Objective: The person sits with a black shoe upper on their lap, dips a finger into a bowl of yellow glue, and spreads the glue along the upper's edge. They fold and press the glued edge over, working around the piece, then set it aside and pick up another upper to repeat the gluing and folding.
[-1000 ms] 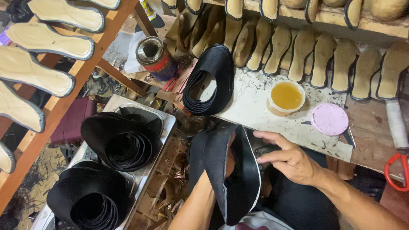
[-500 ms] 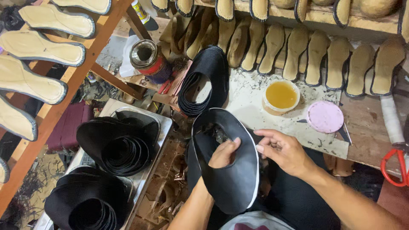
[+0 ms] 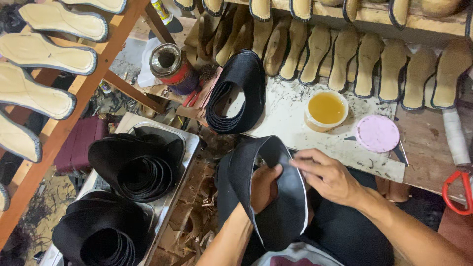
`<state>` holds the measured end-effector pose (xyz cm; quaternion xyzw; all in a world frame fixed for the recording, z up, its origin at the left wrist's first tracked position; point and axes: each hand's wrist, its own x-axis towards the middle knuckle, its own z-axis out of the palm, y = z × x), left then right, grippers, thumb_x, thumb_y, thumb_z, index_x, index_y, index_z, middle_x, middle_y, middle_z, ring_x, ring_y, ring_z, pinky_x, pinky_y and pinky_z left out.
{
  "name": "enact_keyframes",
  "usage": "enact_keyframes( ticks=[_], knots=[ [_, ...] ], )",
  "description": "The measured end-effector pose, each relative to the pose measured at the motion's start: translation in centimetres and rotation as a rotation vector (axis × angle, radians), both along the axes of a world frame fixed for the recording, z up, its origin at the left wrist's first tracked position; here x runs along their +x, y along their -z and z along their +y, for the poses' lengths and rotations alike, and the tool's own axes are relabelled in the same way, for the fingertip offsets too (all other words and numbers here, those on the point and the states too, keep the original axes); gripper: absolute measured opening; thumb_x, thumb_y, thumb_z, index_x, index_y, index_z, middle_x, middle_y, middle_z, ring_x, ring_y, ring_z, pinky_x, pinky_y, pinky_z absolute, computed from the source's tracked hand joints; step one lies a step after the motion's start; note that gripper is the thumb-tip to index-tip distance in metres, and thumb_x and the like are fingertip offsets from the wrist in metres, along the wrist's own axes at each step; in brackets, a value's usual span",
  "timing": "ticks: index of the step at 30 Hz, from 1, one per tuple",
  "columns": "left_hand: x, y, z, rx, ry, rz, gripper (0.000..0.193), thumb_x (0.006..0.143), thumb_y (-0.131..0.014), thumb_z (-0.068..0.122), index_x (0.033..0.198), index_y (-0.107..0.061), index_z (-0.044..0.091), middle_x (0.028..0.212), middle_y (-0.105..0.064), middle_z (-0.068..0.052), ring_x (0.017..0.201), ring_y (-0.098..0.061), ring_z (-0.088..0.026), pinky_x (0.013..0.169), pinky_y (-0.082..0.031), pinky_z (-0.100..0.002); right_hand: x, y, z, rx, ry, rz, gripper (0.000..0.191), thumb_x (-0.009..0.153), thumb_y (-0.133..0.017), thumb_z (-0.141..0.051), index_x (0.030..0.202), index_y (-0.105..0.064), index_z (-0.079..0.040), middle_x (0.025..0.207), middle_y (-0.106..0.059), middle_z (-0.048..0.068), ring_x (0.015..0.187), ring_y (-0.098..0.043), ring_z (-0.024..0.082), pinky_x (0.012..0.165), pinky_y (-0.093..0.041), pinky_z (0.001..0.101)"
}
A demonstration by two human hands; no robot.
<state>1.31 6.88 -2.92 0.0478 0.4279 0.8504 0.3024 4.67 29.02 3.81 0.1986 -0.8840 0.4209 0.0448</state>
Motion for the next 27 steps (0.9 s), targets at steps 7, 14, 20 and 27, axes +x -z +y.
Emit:
enact_keyframes(
  ticks=[7, 14, 20, 27],
  knots=[
    [0.1, -0.3, -0.3, 0.186, 0.022, -0.266, 0.018, 0.103, -0.049, 0.017, 0.106, -0.063, 0.006, 0.092, -0.069, -0.001, 0.081, -0.065, -0.009, 0.073, -0.051, -0.026, 0.8, 0.0, 0.4, -0.065, -0.041, 0.124, 0.046, 0.078, -0.067, 0.009, 0.119, -0.073, -0.011, 0.122, -0.065, 0.011, 0.101, -0.073, 0.023, 0.085, -0.06, 0.0304],
    [-0.7, -1.2, -0.4, 0.269, -0.042, -0.2, 0.022, 0.109, -0.05, 0.019, 0.106, -0.061, 0.001, 0.096, -0.069, -0.008, 0.082, -0.066, -0.015, 0.073, -0.053, -0.03, 1.2, -1.4, 0.2, 0.06, -0.082, 0.352, 0.047, 0.074, -0.071, 0.006, 0.115, -0.075, -0.017, 0.118, -0.067, 0.008, 0.105, -0.071, 0.025, 0.088, -0.06, 0.0353],
    [-1.3, -3.7, -0.1, 0.335, -0.125, -0.161, 0.021, 0.11, -0.047, 0.018, 0.112, -0.06, 0.002, 0.106, -0.067, -0.008, 0.095, -0.065, -0.017, 0.085, -0.053, -0.032, 1.4, -1.5, 0.0, 0.065, -0.07, 0.339, 0.037, 0.082, -0.071, 0.005, 0.112, -0.077, -0.015, 0.12, -0.066, 0.008, 0.101, -0.071, 0.023, 0.083, -0.059, 0.0317],
    [-1.2, -4.1, -0.1, 0.031, -0.139, 0.12, 0.038, 0.107, -0.045, 0.024, 0.135, -0.058, 0.001, 0.128, -0.065, -0.005, 0.115, -0.062, -0.01, 0.102, -0.05, -0.026, 1.6, -2.1, -1.2, -0.197, 0.121, -0.124, 0.047, 0.078, -0.077, -0.001, 0.123, -0.067, 0.0, 0.115, -0.063, 0.01, 0.078, -0.07, 0.011, 0.075, -0.058, 0.0289]
  ],
)
